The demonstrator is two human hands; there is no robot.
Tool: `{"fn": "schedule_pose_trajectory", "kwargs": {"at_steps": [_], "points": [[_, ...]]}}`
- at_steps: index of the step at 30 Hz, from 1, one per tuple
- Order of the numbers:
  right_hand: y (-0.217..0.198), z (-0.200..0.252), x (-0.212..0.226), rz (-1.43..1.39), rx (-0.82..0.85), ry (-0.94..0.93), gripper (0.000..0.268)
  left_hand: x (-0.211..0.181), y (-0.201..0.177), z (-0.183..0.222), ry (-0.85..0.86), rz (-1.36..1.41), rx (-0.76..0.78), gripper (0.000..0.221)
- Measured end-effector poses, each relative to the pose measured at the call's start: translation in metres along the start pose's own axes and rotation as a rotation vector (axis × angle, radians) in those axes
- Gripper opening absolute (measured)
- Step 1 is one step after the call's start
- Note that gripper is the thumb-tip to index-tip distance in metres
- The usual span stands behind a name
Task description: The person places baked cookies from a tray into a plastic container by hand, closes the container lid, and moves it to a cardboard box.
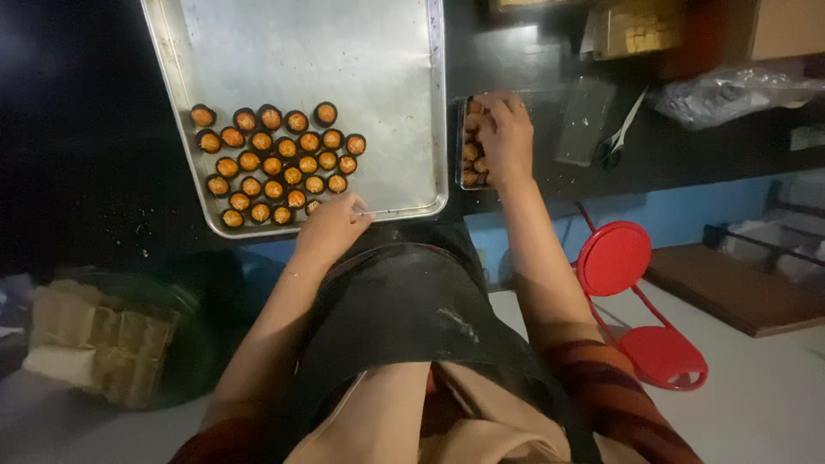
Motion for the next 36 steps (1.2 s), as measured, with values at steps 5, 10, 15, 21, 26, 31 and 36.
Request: {"fn": "schedule_pose_trajectory", "kwargs": {"at_steps": [5, 10, 15, 21, 26, 31, 36], "points": [[0.005, -0.006, -0.005, 0.067, 0.072, 0.097, 0.027, 0.012, -0.005, 0.004, -0.042, 0.024, -0.007, 0.046], [-0.008, -0.01, 0.041, -0.062, 0.053, 0.121, 0.016, 0.019, -0.01, 0.01, -0.023, 0.08, -0.065, 0.039], [-0.02, -0.009, 0.181, -0.148, 0.401, -0.042, 0.019, 0.032, -0.005, 0.009, 0.067, 0.016, -0.161, 0.034], [0.1, -0.009, 0.127, -0.003, 0.331, -0.704, 0.033, 0.032, 0.001, -0.009, 0.183, -0.118, -0.473, 0.033], [0.105, -0.002, 0.112, 0.016, 0.345, -0.553, 0.028, 0.016, -0.001, -0.033, 0.344, -0.286, -0.568, 0.042], [0.009, 0.02, 0.119, -0.105, 0.269, -0.107, 0.019, 0.021, -0.001, -0.049, 0.469, -0.419, -0.549, 0.042], [-0.029, 0.029, 0.026, -0.044, -0.142, 0.105, 0.036, 0.036, 0.004, -0.07, 0.454, -0.426, -0.556, 0.046]]}}
Point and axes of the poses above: each hand's wrist, its own z-axis away from the middle knuckle, its own y-axis out of the palm, x = y × z, the point moved 1 cm from there along -z, towards the middle knuckle, and after that the axes turned 7 degrees about z, right-handed, at the moved point
